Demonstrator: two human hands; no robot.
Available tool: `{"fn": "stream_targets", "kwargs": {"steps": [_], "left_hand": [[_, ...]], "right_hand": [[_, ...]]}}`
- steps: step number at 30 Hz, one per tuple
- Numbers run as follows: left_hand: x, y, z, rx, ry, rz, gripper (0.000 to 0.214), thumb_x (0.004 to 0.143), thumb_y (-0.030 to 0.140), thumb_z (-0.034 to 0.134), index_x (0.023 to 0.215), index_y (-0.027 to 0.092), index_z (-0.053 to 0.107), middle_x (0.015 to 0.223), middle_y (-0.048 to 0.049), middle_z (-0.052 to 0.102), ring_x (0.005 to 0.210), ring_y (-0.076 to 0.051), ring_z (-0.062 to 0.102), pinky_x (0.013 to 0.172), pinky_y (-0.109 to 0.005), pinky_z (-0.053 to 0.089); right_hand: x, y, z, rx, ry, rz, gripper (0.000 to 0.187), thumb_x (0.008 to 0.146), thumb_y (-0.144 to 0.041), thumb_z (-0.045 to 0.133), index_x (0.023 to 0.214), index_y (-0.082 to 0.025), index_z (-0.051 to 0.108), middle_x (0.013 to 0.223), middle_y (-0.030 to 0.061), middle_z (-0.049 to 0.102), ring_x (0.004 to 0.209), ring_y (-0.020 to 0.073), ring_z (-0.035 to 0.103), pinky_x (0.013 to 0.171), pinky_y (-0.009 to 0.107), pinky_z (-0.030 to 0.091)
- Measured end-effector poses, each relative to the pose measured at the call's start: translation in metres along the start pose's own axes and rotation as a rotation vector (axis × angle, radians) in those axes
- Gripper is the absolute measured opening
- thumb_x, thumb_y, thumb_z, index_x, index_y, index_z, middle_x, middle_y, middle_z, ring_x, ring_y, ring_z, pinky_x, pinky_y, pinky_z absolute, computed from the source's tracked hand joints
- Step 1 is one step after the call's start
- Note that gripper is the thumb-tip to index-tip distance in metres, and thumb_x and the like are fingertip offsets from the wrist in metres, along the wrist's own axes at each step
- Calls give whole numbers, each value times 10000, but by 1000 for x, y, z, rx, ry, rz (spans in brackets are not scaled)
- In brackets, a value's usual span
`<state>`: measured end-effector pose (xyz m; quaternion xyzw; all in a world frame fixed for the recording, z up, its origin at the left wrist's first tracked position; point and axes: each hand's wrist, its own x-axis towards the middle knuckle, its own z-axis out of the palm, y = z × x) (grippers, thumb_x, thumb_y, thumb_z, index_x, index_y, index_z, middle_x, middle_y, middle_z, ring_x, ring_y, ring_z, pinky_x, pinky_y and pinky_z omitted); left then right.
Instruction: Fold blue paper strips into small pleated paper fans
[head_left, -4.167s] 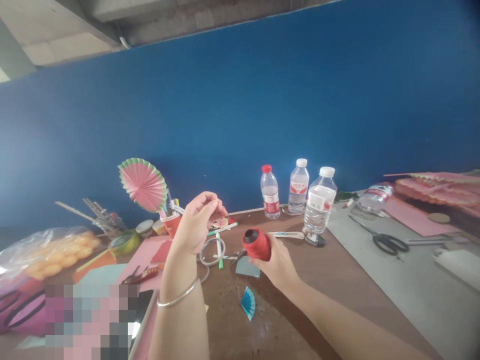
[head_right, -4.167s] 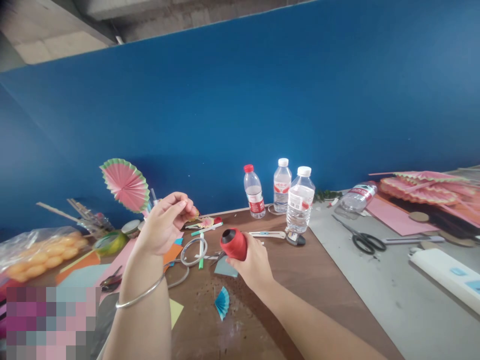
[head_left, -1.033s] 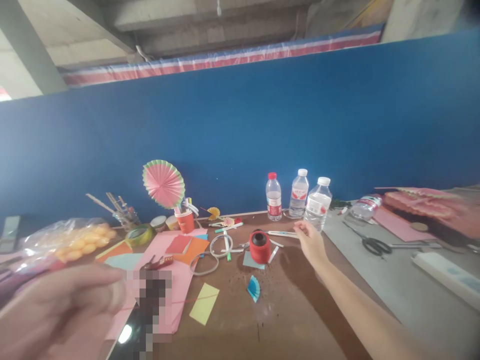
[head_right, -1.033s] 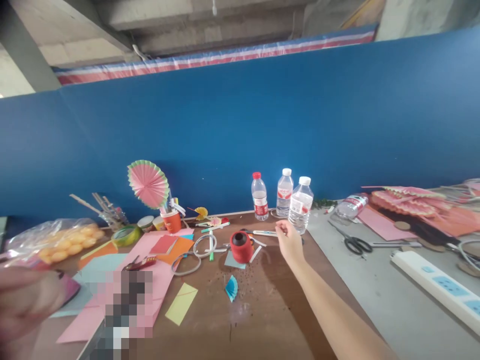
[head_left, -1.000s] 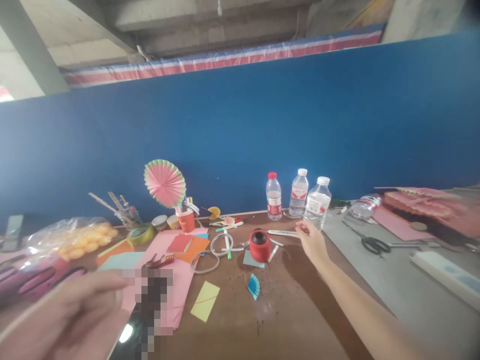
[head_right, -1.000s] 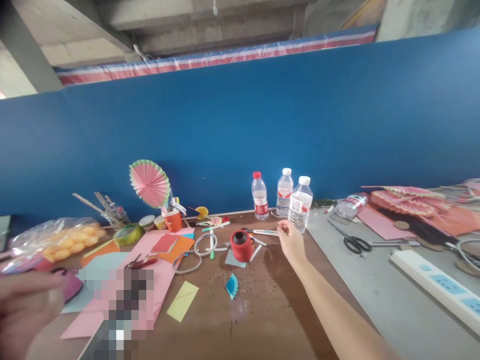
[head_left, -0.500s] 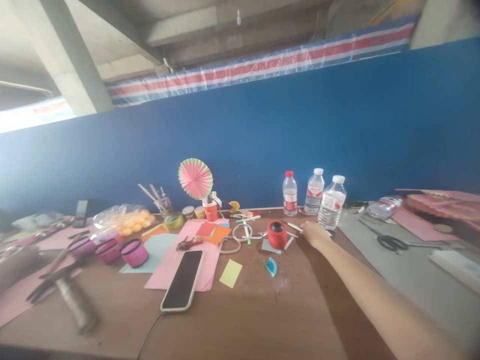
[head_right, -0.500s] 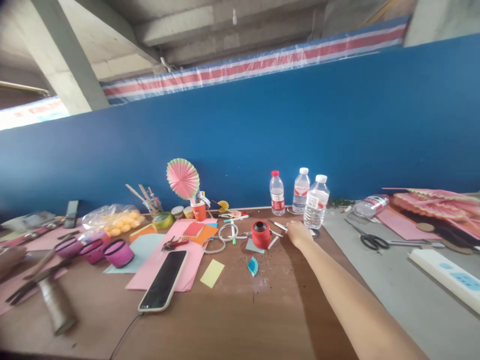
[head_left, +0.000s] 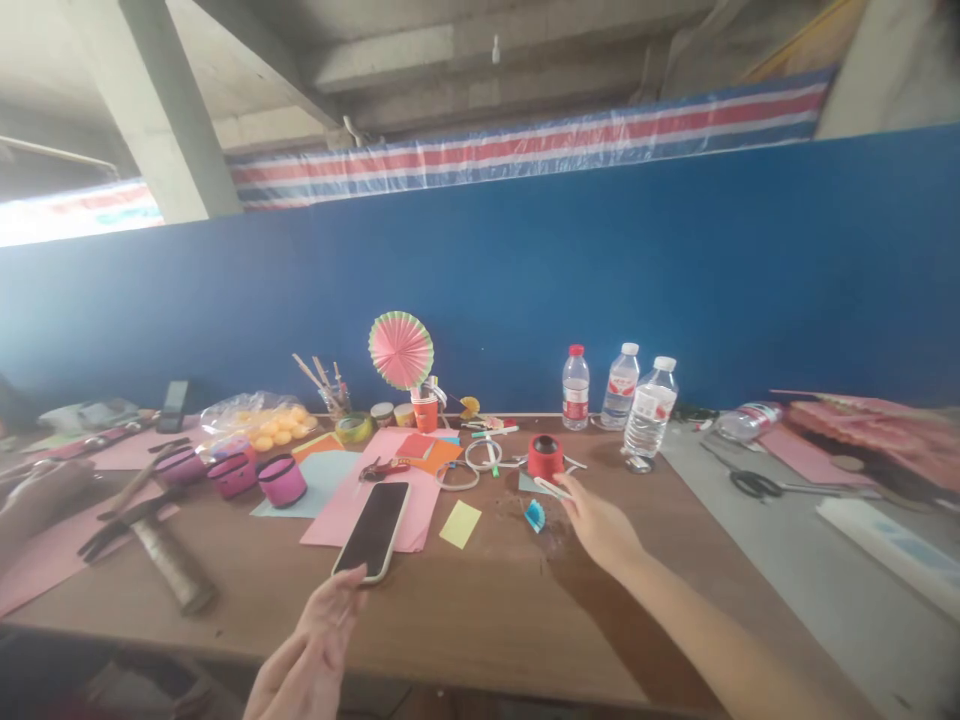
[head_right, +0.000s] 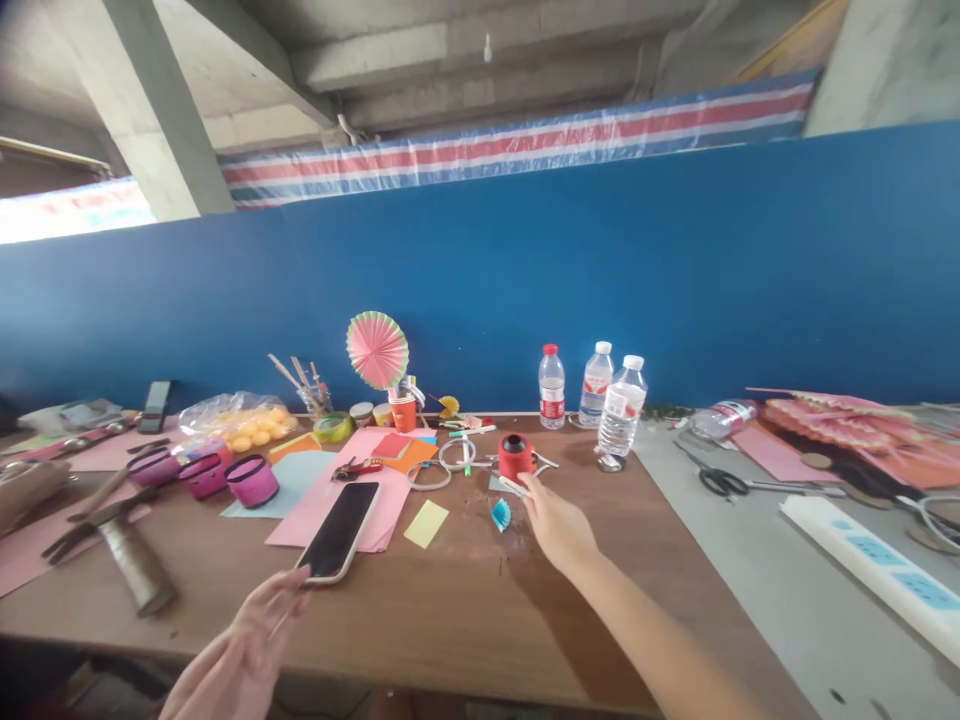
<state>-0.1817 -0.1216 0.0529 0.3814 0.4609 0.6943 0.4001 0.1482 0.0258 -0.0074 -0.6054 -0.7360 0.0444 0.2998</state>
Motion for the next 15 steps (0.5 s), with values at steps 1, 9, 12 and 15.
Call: {"fn": "stream_targets", "kwargs": {"steps": [1, 9, 12, 15], "left_hand": [[1, -1, 6, -112, -18, -7, 146, 568, 353, 709, 677, 260, 682, 1035, -10, 639, 1078, -286, 506, 958, -408, 383], [7, 0, 19, -359, -107, -41, 71, 665, 273, 656, 727, 253, 683, 893, -16, 691, 972, -267, 583, 981, -466, 340], [8, 1, 17, -352, -106, -45, 84, 655, 251, 664, 737, 242, 684, 895, -27, 691, 964, -259, 587, 982, -449, 343], [7, 2, 16, -338, -107, -63, 66, 658, 250, 664, 712, 216, 680, 886, -36, 692, 949, -248, 595, 974, -431, 358]], "right_hand": [[-2, -6, 6, 24, 8, -26, 370, 848, -236, 339, 1202, -315, 413, 1011, 17, 632, 784, 204, 632, 614, 302, 455], [-15, -41, 19, 218, -30, -161, 464, 804, -153, 368, 1241, -298, 423, 1109, 13, 608, 945, 204, 599, 766, 341, 480], [-34, -59, 15, 285, -28, -218, 475, 812, -149, 367, 1258, -308, 401, 1165, 1, 575, 1005, 187, 571, 836, 335, 463], [-51, -80, 12, 288, -20, -272, 450, 806, -155, 394, 1230, -297, 438, 1125, 8, 599, 973, 189, 585, 839, 324, 468]]}}
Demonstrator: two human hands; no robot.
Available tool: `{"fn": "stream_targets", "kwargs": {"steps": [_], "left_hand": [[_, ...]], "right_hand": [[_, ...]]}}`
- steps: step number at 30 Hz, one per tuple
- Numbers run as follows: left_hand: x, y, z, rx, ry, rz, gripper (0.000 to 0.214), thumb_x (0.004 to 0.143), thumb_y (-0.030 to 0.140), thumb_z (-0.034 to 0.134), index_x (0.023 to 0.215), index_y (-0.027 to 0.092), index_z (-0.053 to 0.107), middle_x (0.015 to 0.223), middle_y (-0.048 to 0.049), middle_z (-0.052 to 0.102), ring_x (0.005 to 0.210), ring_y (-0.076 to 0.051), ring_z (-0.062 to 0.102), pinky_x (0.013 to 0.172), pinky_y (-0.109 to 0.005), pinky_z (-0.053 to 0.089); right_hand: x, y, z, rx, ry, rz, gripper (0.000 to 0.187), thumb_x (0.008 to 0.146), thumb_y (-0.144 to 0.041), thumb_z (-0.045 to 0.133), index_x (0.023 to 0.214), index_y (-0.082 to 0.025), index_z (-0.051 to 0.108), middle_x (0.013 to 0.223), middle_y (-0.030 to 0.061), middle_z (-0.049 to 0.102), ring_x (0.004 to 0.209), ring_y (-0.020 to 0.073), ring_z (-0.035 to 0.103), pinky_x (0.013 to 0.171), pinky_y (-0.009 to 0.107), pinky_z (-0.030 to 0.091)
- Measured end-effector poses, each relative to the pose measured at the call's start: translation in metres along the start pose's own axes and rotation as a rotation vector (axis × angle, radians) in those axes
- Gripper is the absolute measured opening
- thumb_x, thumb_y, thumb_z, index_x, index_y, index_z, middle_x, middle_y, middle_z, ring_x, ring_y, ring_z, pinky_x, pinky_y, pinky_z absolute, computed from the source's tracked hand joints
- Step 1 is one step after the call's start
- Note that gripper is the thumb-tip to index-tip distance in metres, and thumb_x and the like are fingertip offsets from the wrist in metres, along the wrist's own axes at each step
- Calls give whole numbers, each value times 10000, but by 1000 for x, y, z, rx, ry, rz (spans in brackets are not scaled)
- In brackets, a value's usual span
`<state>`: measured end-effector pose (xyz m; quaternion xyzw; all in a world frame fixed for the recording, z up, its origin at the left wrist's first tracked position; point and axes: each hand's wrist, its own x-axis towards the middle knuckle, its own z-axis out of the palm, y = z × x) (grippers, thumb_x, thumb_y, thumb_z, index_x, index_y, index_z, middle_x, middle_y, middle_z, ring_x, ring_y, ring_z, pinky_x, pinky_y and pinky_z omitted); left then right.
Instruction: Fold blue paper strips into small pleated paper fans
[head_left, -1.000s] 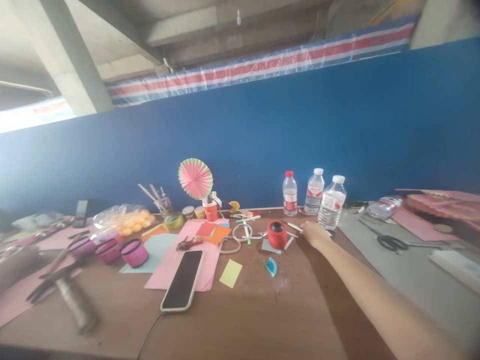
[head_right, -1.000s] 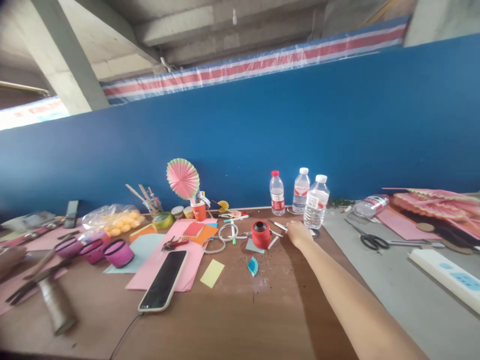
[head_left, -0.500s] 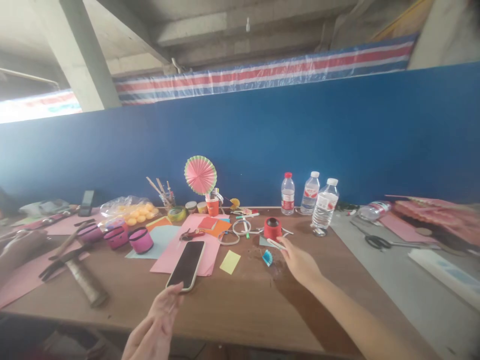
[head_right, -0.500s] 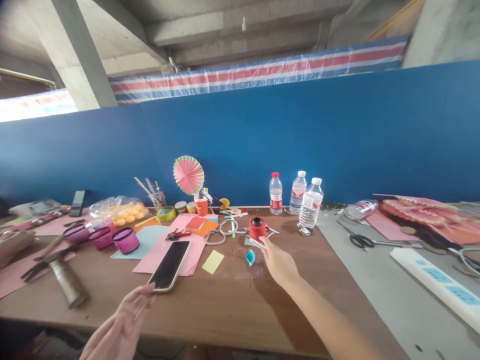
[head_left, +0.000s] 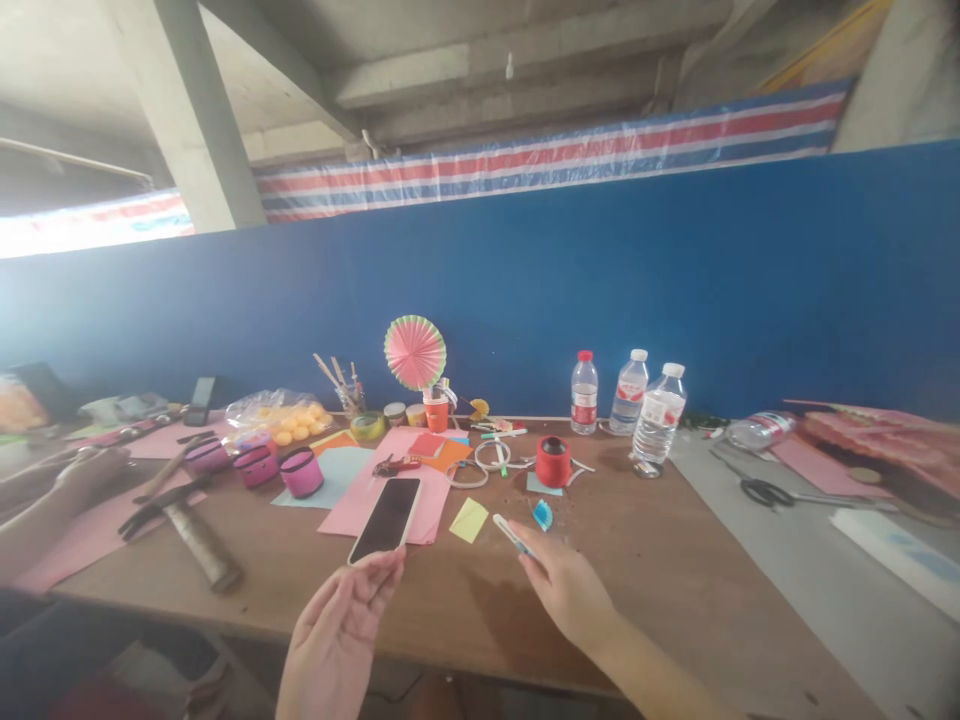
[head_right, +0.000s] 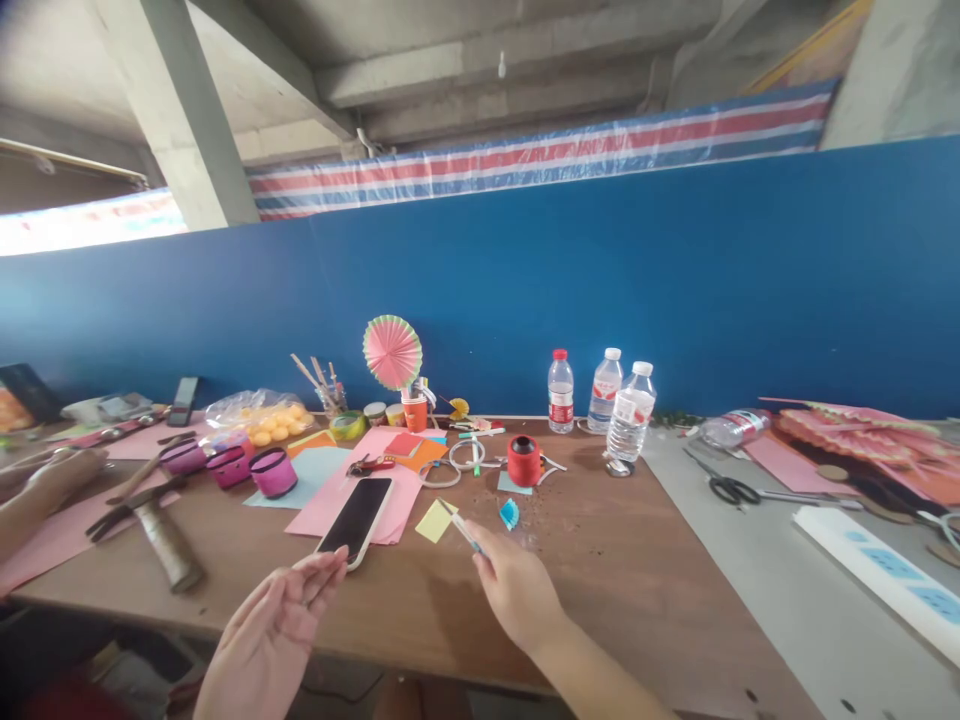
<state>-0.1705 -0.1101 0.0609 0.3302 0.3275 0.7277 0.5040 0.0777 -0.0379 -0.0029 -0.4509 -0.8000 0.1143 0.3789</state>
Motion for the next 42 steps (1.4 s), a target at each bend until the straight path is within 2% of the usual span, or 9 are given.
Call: {"fn": "stream_targets", "kwargs": {"steps": [5, 11, 15, 21, 29, 34, 37, 39, 42], "left_hand": [[-2, -3, -2, 10, -2, -1, 83, 674, 263, 651, 682, 181, 662, 879, -47, 689, 954, -248, 590, 964, -425, 371], [13, -6, 8, 22, -100, -2, 139, 724, 237, 608, 642, 124, 610, 884, -99, 669, 943, -246, 586, 920, -424, 405], [44, -4, 36, 47, -182, -106, 195, 752, 262, 586, 615, 124, 572, 862, -92, 661, 884, -214, 600, 826, -373, 464], [96, -19, 94, 177, -350, -90, 193, 717, 287, 615, 623, 125, 570, 671, -30, 612, 749, -152, 605, 789, -330, 462], [134, -48, 142, 263, -415, -146, 189, 664, 277, 632, 597, 119, 551, 643, -48, 626, 629, -134, 598, 693, -305, 466], [134, -47, 142, 305, -430, -164, 203, 666, 300, 627, 609, 120, 554, 647, -55, 627, 630, -132, 595, 677, -290, 468], [133, -43, 140, 338, -455, -155, 207, 675, 315, 615, 618, 125, 556, 617, -37, 611, 608, -127, 587, 639, -270, 467], [134, -41, 141, 362, -480, -143, 210, 689, 326, 598, 621, 131, 559, 587, -21, 596, 582, -120, 577, 608, -255, 461], [138, -39, 146, 400, -518, -132, 216, 705, 332, 579, 612, 138, 562, 573, -11, 590, 559, -108, 566, 595, -238, 454]], "right_hand": [[-1, -20, 6, -163, -19, -12, 450, 807, -159, 409, 1236, -292, 428, 973, 33, 644, 822, 183, 626, 727, 281, 498], [-5, -13, 16, -336, -91, 0, 493, 801, -162, 431, 1257, -343, 380, 866, -4, 629, 694, 155, 624, 560, 224, 464], [-12, -8, 18, -313, -152, 24, 481, 792, -140, 422, 1230, -339, 414, 928, -1, 634, 742, 159, 627, 598, 231, 458], [-19, -5, 11, -190, -195, 78, 473, 799, -142, 398, 1230, -333, 429, 1046, 7, 627, 854, 162, 615, 704, 241, 445], [-25, 1, 12, -223, -261, 138, 444, 789, -167, 401, 1193, -329, 491, 874, 26, 668, 765, 176, 627, 655, 244, 439], [-22, 7, 9, 11, -232, 207, 409, 765, -171, 428, 1130, -299, 559, 990, 34, 655, 897, 187, 601, 769, 266, 424], [-17, 10, 8, 302, -320, 395, 384, 779, -220, 417, 1135, -262, 555, 800, 28, 656, 589, 135, 610, 558, 232, 440], [-13, 10, 7, 545, -403, 569, 398, 794, -277, 404, 1175, -227, 506, 654, -7, 585, 357, 76, 480, 379, 194, 346], [-9, 8, 4, 833, -461, 622, 432, 782, -348, 441, 1185, -194, 462, 609, -36, 518, 325, 48, 403, 331, 168, 274]]}}
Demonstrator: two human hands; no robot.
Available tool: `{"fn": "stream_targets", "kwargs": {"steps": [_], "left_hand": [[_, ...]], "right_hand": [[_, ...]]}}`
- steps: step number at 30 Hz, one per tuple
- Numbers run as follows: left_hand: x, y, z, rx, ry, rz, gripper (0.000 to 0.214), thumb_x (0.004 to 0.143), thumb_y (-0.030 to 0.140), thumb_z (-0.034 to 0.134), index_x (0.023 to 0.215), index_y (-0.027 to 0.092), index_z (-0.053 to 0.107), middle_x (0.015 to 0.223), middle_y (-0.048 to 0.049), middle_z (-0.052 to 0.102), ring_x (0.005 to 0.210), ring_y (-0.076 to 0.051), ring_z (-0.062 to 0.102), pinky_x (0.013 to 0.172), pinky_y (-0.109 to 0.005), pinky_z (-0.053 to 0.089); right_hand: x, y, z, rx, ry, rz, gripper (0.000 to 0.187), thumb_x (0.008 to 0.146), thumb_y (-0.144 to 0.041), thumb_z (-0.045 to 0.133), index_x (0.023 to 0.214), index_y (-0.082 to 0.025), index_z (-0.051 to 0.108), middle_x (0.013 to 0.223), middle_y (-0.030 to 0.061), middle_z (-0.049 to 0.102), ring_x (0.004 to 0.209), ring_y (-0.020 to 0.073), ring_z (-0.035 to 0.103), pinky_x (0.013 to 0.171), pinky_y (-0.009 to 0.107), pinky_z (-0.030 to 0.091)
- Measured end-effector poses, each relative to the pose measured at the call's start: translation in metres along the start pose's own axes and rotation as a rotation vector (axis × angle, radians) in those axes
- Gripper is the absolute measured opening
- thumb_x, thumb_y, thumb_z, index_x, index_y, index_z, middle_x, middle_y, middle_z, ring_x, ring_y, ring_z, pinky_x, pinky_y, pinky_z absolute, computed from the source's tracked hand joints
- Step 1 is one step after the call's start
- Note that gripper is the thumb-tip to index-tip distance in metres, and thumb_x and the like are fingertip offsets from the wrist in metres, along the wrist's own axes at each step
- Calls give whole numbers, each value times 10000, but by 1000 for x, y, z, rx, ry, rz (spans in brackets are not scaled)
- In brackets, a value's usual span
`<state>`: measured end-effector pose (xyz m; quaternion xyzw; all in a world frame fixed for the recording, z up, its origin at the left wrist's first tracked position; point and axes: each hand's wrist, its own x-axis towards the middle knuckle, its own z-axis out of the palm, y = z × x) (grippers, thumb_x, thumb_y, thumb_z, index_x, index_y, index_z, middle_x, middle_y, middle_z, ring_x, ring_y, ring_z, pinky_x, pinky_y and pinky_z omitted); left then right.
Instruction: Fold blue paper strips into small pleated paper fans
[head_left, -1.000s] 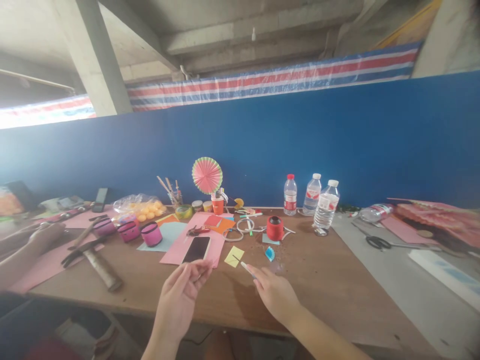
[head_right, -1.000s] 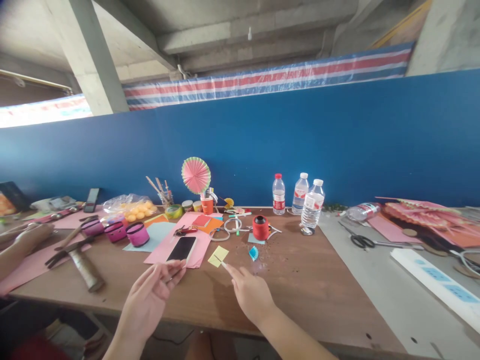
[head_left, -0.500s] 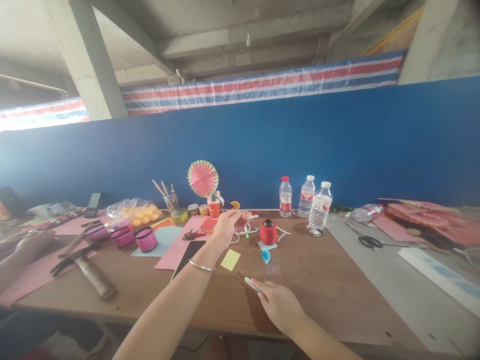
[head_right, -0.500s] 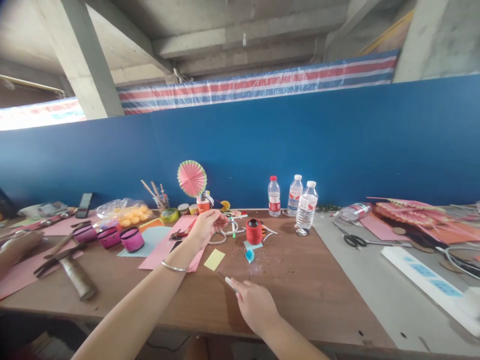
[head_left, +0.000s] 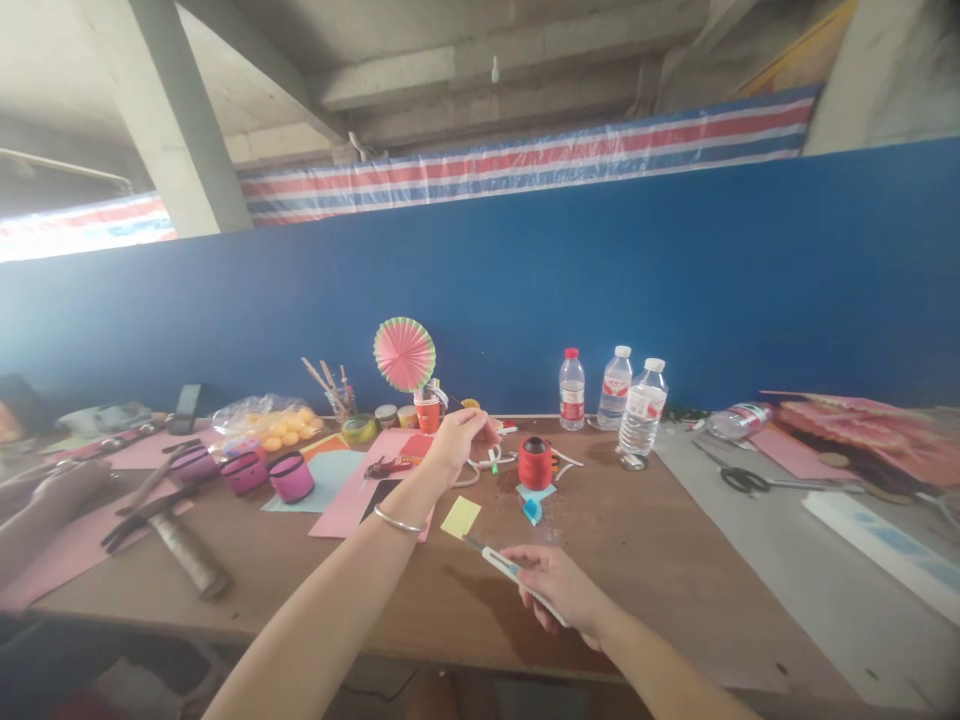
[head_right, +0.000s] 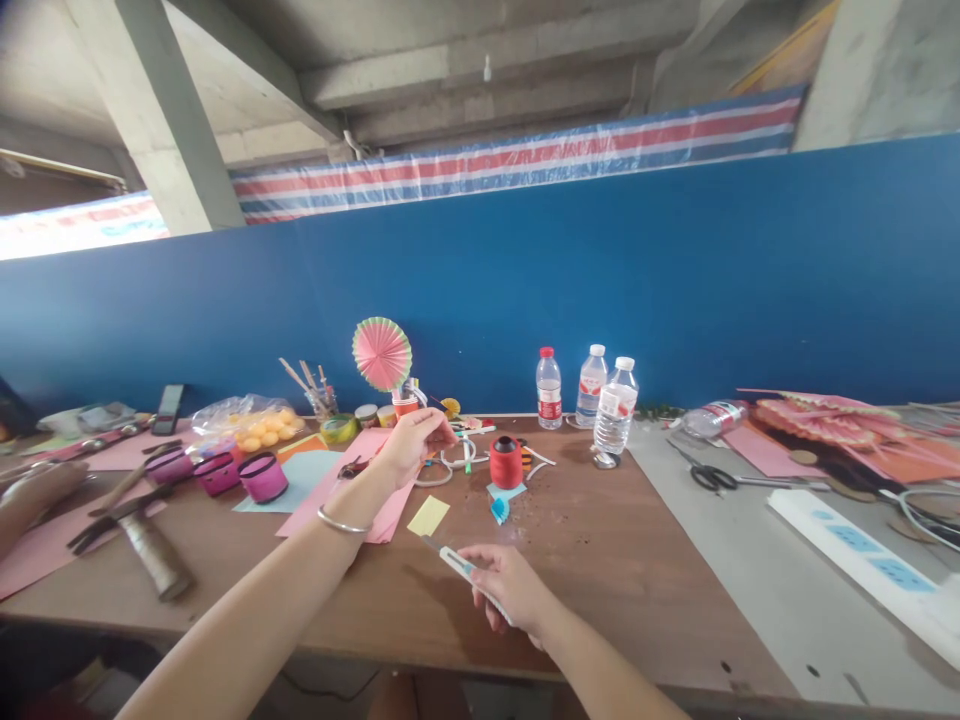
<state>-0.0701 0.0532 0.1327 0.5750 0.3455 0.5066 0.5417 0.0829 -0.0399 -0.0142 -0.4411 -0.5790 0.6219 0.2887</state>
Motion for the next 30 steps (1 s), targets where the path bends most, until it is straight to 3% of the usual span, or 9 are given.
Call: {"fn": "stream_targets", "kwargs": {"steps": [6, 11, 15, 19, 21, 24, 30], "left_hand": [[14, 0, 4, 90, -178, -66, 251, 704, 362, 592, 612, 128, 581, 607, -48, 627, 604, -133, 595, 638, -262, 461], [17, -15, 3, 155, -316, -124, 291, 686, 407, 609, 642, 119, 621, 716, -93, 658, 682, -167, 610, 711, -309, 464], [13, -41, 4, 193, -308, -71, 286, 687, 422, 591, 624, 145, 625, 699, -73, 644, 674, -162, 595, 695, -292, 455], [1, -67, 12, 277, -319, -26, 290, 720, 417, 540, 649, 154, 638, 612, -40, 610, 534, -138, 532, 560, -266, 423], [-8, -76, 18, 315, -316, 13, 288, 741, 406, 514, 663, 158, 637, 646, -36, 608, 589, -144, 530, 595, -261, 414], [-17, -87, 26, 362, -318, 66, 311, 791, 388, 445, 685, 158, 625, 706, -37, 608, 699, -158, 529, 696, -263, 395], [-23, -114, 29, 472, -286, 99, 308, 798, 377, 433, 597, 168, 538, 575, 16, 500, 556, -125, 423, 573, -241, 341]], "right_hand": [[-6, -12, -11, 36, -142, -123, 352, 750, -289, 487, 1085, -178, 494, 575, -46, 524, 392, 41, 404, 393, 156, 282], [-16, -22, -25, 50, -142, -119, 264, 743, -300, 510, 955, -160, 582, 543, -65, 443, 359, 18, 301, 351, 158, 194], [-27, -28, -34, 77, -106, -146, 309, 740, -381, 544, 915, -142, 631, 527, -66, 379, 369, 18, 278, 336, 156, 184], [-37, -31, -43, 88, -81, -179, 427, 776, -498, 472, 936, -128, 613, 530, -60, 377, 356, 25, 306, 322, 156, 219], [-41, -30, -48, 106, -71, -209, 472, 787, -538, 431, 938, -125, 601, 532, -59, 382, 342, 24, 318, 322, 161, 227], [-43, -23, -53, 189, -21, -209, 440, 806, -528, 416, 926, -141, 586, 542, -57, 389, 342, 19, 325, 338, 163, 222], [-44, -12, -62, 385, 111, -313, 371, 820, -489, 418, 851, -150, 563, 523, -63, 354, 325, 16, 261, 338, 178, 143]]}}
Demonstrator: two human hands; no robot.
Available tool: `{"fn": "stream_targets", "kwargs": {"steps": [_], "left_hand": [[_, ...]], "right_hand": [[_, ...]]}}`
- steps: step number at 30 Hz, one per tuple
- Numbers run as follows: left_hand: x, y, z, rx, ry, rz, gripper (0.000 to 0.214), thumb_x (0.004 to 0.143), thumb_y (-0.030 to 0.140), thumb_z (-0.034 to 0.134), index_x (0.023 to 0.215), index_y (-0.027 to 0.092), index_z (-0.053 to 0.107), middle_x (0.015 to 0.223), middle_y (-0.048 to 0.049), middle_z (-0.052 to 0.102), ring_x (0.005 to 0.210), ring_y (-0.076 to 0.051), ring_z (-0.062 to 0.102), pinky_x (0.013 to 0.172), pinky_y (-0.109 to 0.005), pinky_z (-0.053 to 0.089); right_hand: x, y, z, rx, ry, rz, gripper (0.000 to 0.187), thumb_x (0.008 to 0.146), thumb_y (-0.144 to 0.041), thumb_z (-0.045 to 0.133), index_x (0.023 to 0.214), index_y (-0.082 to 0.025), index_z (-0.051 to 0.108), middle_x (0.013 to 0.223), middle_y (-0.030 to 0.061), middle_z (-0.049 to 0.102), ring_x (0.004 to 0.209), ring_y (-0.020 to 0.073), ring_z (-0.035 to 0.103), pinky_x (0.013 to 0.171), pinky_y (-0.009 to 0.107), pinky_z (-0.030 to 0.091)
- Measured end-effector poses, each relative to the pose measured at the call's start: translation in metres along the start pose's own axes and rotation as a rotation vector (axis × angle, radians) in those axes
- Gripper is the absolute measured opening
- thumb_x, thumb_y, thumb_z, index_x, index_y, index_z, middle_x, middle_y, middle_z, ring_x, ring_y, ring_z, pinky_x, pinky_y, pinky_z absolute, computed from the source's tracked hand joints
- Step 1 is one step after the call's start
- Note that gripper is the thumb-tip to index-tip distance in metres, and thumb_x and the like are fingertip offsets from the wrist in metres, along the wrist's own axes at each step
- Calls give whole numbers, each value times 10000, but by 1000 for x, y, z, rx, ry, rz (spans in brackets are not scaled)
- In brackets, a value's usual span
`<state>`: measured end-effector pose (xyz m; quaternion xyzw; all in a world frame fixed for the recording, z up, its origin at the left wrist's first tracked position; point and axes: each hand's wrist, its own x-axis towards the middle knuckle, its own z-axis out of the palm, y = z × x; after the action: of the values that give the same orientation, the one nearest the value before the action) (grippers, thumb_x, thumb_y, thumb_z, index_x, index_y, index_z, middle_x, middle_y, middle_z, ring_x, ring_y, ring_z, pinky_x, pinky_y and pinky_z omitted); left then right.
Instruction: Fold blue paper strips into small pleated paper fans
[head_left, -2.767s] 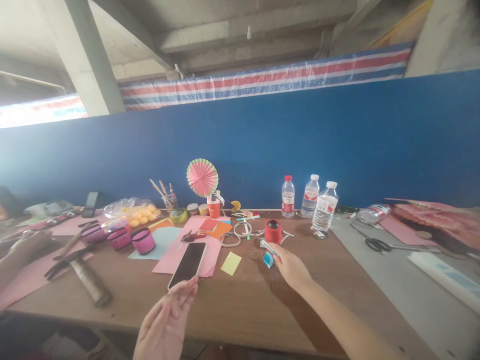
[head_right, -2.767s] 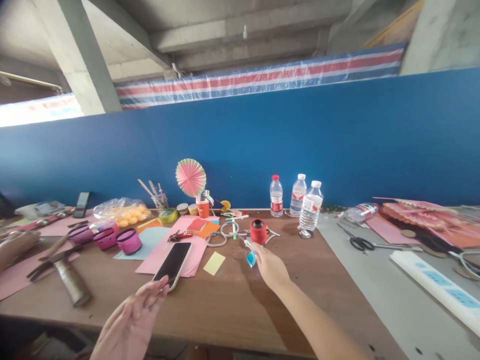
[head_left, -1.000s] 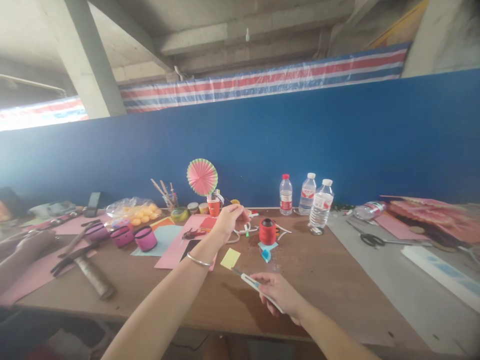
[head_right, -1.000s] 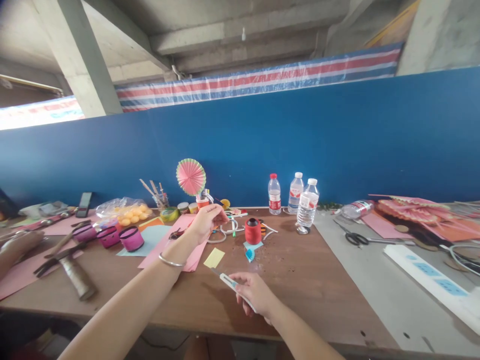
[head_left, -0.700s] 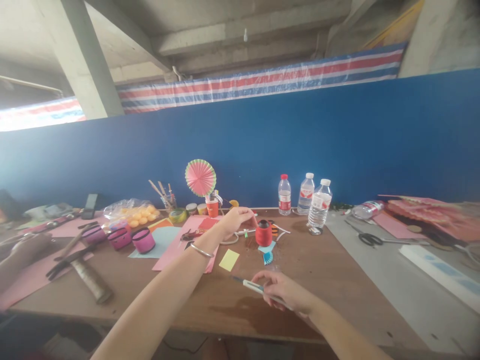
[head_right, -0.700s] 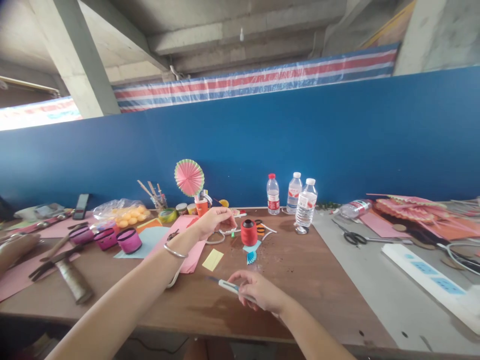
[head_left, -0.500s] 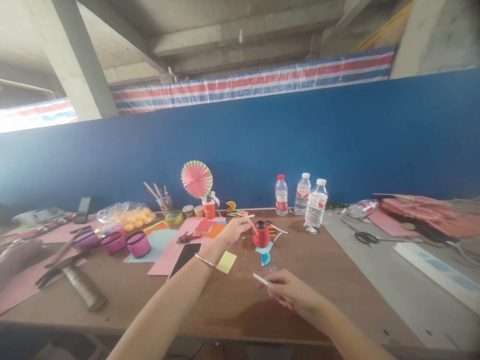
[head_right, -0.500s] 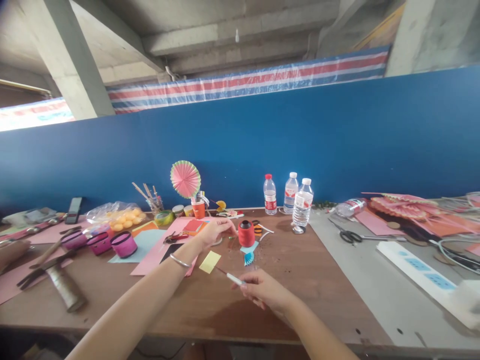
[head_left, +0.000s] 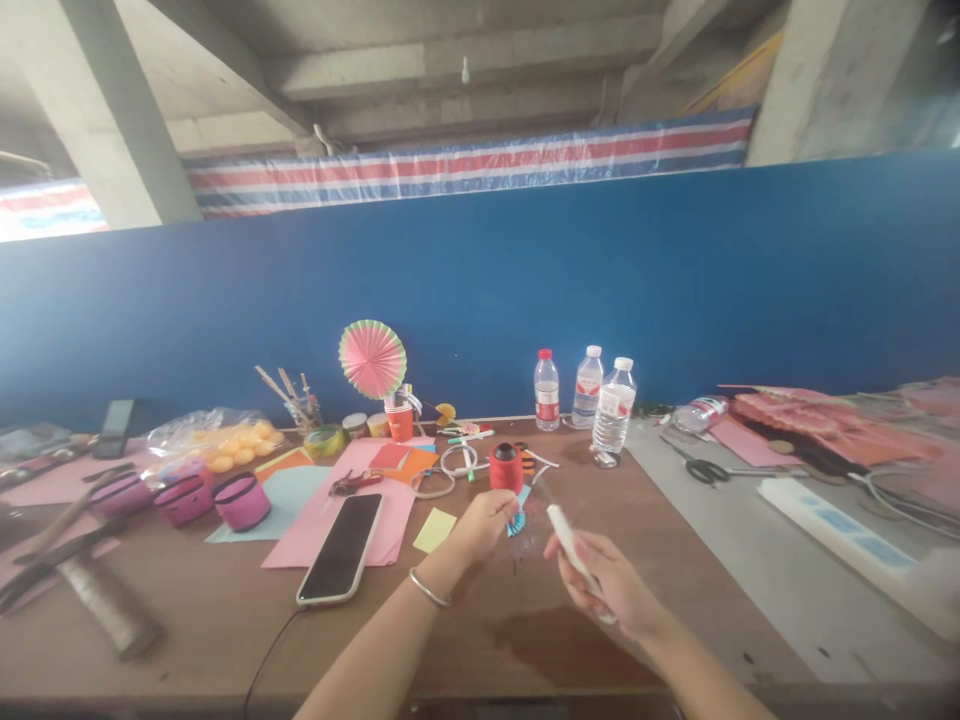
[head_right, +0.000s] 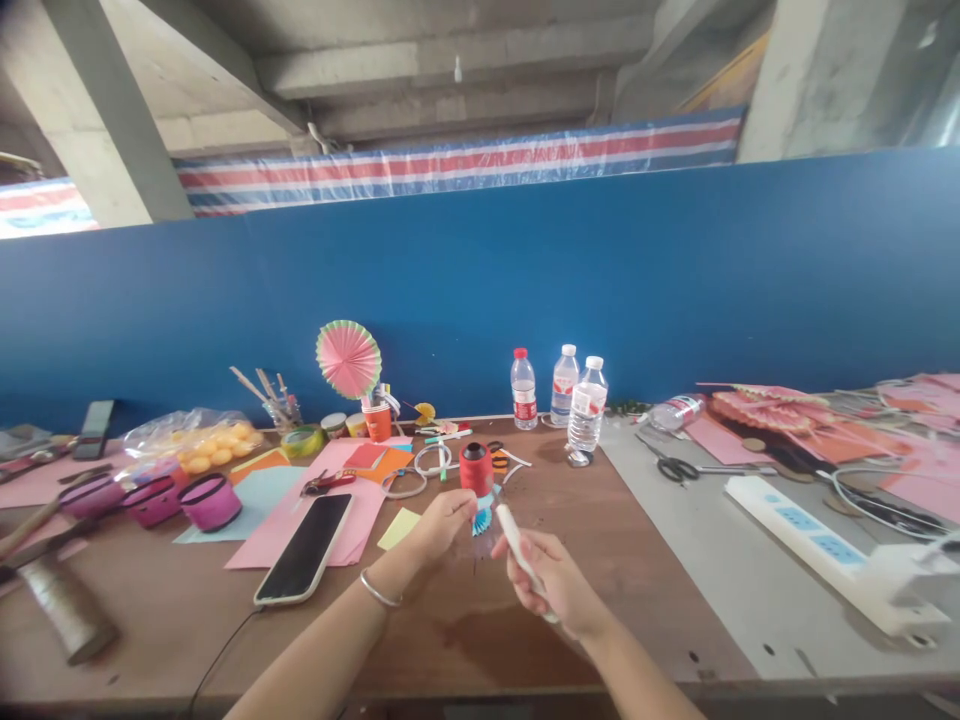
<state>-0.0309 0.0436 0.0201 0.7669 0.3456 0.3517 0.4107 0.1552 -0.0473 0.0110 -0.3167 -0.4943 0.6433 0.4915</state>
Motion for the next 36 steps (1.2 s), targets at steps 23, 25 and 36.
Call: {"fn": "stream_targets", "kwargs": {"steps": [23, 25, 36], "left_hand": [[0, 40, -123, -128, 773, 208, 240, 761, 345, 506, 742, 154, 650, 757, -52, 651, 772, -182, 590, 768, -284, 442], [2, 46, -129, -147, 826, 235, 239, 754, 350, 512, 736, 156, 651, 765, -52, 656, 764, -179, 594, 764, -289, 449], [-22, 128, -158, -377, 1024, 667, 258, 823, 305, 408, 764, 185, 630, 763, -4, 627, 773, -169, 603, 832, -406, 439]], "right_hand": [[63, 2, -113, -1607, 551, 176, 214, 763, -193, 450, 907, -126, 593, 945, 158, 567, 871, 286, 560, 719, 386, 397], [75, 1, -104, -1625, 567, 101, 323, 763, -225, 466, 1063, -129, 537, 1066, 165, 529, 1009, 302, 497, 802, 406, 375], [158, -6, -25, -1124, 475, -445, 287, 814, -256, 368, 1033, -166, 530, 957, 68, 618, 878, 168, 575, 803, 292, 434]]}}
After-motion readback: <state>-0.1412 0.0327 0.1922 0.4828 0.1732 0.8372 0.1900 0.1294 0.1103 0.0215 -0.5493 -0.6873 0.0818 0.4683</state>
